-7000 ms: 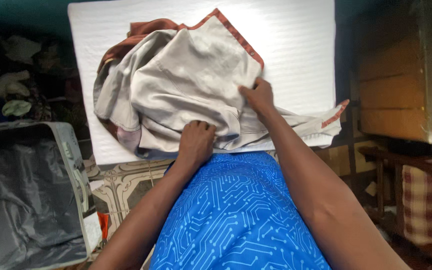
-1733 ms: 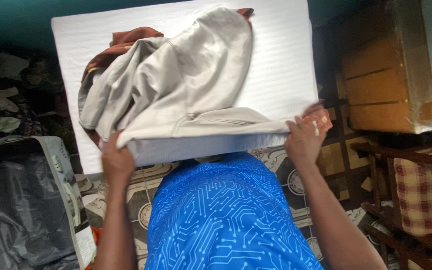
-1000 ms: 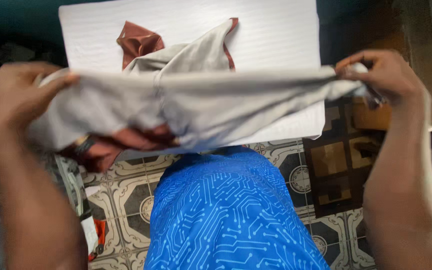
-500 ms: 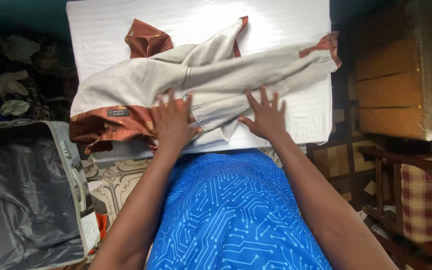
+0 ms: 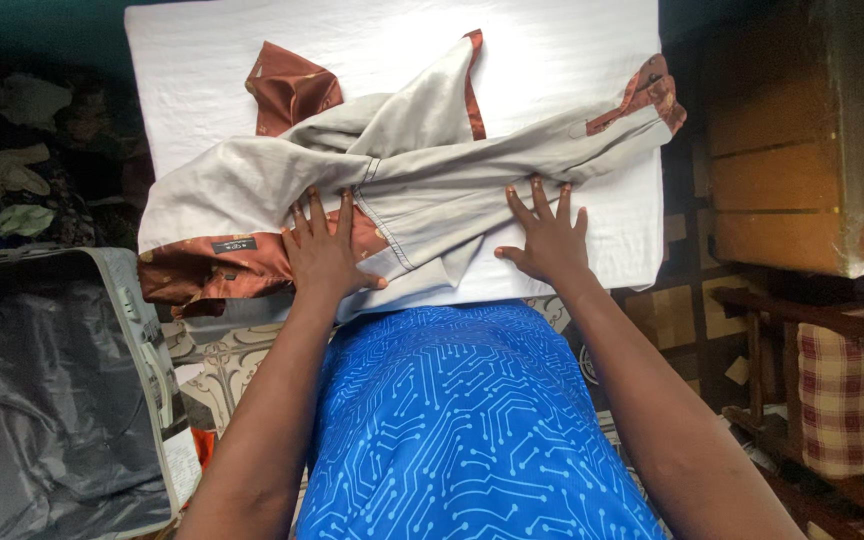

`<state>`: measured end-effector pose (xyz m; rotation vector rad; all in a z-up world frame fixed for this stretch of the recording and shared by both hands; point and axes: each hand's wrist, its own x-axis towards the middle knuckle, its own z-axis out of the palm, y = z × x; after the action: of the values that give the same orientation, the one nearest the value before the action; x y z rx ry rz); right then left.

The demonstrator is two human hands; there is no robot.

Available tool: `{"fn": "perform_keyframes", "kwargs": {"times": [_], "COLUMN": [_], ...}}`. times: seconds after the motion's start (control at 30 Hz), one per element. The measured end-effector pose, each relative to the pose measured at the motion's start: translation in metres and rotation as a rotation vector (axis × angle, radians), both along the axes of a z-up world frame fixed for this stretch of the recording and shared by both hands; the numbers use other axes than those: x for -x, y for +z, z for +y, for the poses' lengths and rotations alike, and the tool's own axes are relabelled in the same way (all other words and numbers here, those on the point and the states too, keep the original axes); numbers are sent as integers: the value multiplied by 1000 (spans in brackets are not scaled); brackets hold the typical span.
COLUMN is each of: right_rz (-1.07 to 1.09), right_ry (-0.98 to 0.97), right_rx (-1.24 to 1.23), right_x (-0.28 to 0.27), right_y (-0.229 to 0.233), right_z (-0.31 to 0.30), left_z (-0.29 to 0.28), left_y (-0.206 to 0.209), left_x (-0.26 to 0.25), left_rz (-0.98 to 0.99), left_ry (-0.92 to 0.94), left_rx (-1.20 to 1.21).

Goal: The person spreads a patterned brown and white garment on a flat surface, smooths it by hand, and folds it.

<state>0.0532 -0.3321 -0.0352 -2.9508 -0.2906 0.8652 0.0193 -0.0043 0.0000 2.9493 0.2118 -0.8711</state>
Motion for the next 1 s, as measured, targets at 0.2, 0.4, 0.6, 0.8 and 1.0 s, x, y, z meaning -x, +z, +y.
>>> {"fn": "perform_keyframes", "kwargs": {"times": [0.2, 0.4, 0.6, 0.8, 1.0], "right_rz": [-121, -291, -308, -655, -650], "right_ry": [57, 187, -784, -679, -149], "right_rx": [41, -261, -654, -537, -473], "right_x": [11, 51, 57, 22, -17], "right_y": [1, 2, -10, -10, -14], "right_z": [3, -12, -48, -85, -60], "left_z": [20, 69, 108, 58, -41], "left_y": [-23, -8, 39, 72, 30], "left_x": [7, 33, 49, 30, 18], "left_rz": [-140, -390, -386, -126, -311], "left_ry": [-40, -140, -88, 13, -215], "left_rx": [134, 297, 48, -28, 419]}}
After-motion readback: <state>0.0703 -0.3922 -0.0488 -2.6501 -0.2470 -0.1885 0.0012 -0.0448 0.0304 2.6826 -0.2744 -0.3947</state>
